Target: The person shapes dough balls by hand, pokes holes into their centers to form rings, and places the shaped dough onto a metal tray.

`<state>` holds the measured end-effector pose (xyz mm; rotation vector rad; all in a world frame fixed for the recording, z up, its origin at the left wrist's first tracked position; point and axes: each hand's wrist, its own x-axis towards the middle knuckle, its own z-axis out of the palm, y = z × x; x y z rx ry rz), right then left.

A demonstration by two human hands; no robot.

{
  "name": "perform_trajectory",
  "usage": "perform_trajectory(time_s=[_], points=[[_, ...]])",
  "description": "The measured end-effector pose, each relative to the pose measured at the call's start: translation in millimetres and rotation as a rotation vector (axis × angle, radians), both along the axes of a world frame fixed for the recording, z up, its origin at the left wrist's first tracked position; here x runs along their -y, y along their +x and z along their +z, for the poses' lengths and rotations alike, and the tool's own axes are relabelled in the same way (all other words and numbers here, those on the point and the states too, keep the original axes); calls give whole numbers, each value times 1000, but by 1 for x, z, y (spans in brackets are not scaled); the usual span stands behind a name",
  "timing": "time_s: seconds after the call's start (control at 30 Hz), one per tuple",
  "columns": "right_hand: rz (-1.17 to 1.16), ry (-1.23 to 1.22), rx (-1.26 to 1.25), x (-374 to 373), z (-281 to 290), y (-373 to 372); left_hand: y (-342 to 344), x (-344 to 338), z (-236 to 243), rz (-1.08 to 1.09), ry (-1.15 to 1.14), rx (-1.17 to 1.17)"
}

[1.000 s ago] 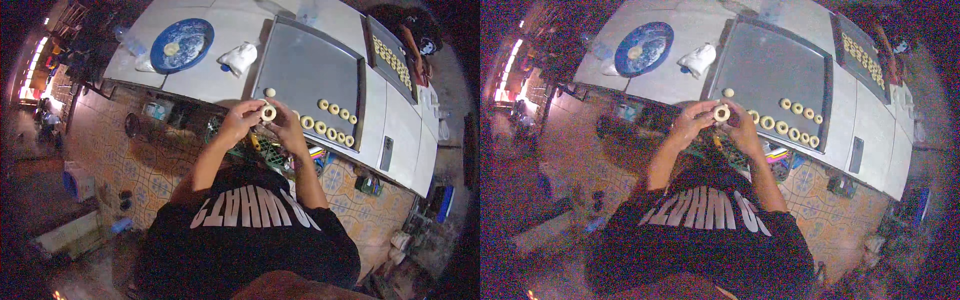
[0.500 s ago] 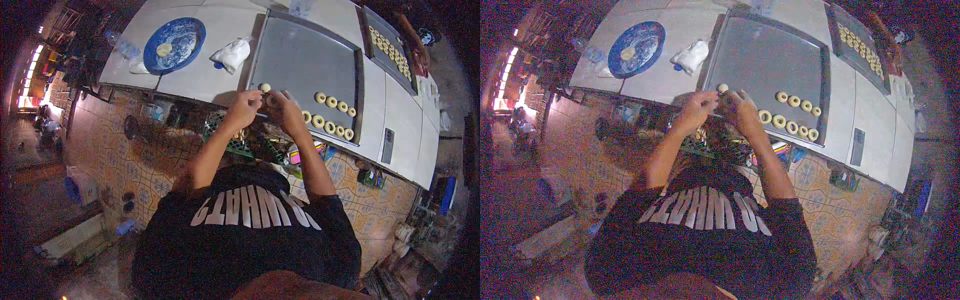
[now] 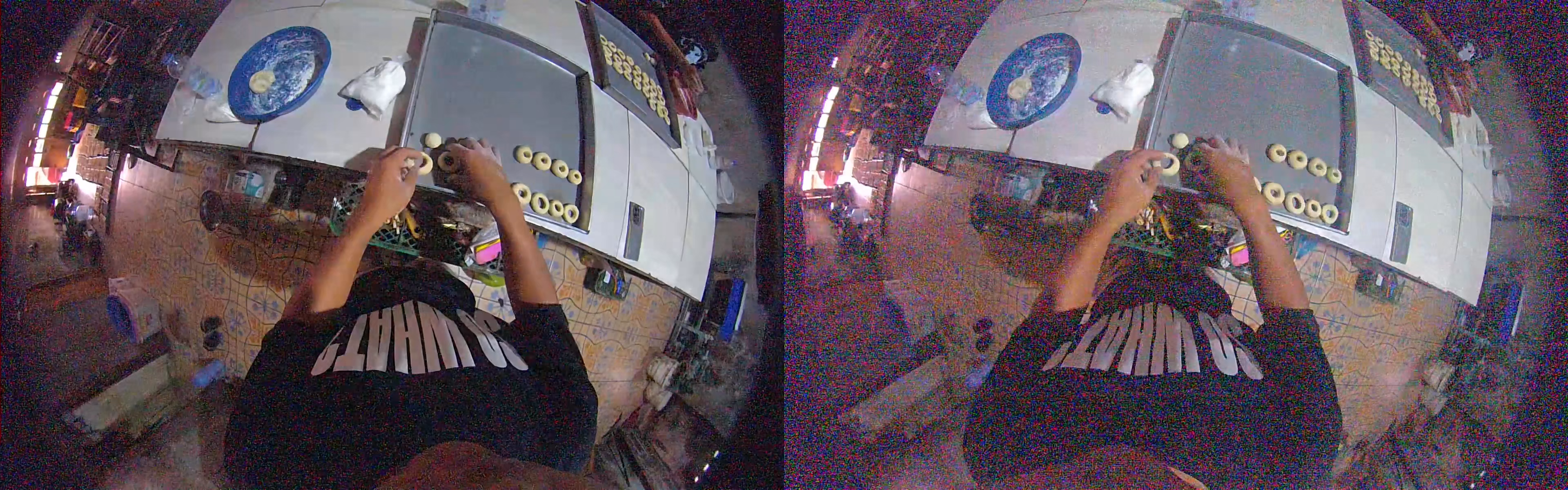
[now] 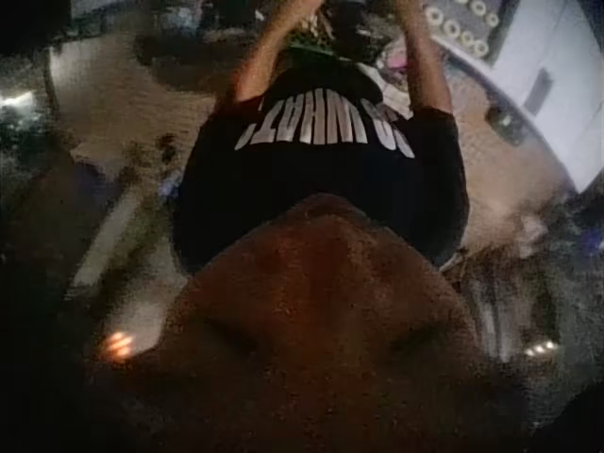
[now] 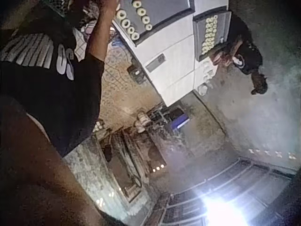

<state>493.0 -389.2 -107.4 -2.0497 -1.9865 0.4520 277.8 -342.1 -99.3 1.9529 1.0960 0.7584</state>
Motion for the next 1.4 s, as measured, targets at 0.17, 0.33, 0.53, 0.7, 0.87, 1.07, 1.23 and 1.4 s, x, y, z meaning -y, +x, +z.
perform_trajectory(time_s=[0.17, 0.33, 0.53, 0.7, 0.87, 1.07, 1.23, 1.4], points=[[106, -105, 81, -6, 2, 1, -1, -6, -12, -15, 9, -19], [64, -100, 6, -2, 20, 4, 2, -11, -14, -81, 65, -38], [-30, -50, -163, -9, -5, 13, 18, -20, -28, -167, 314, -124], [44, -39, -321, -18, -19, 23, 21, -18, -24, -192, 269, -237], [21, -57, -204, -16, -1, 7, 18, -19, -39, -166, 295, -212], [-26, -181, -69, -21, 11, 2, 21, -18, -39, -155, 279, -264], [19, -1, 19, -9, -2, 1, 34, -14, -39, -83, 435, -223], [32, -33, 87, -16, -27, 1, 37, -17, -38, -102, 483, -318]])
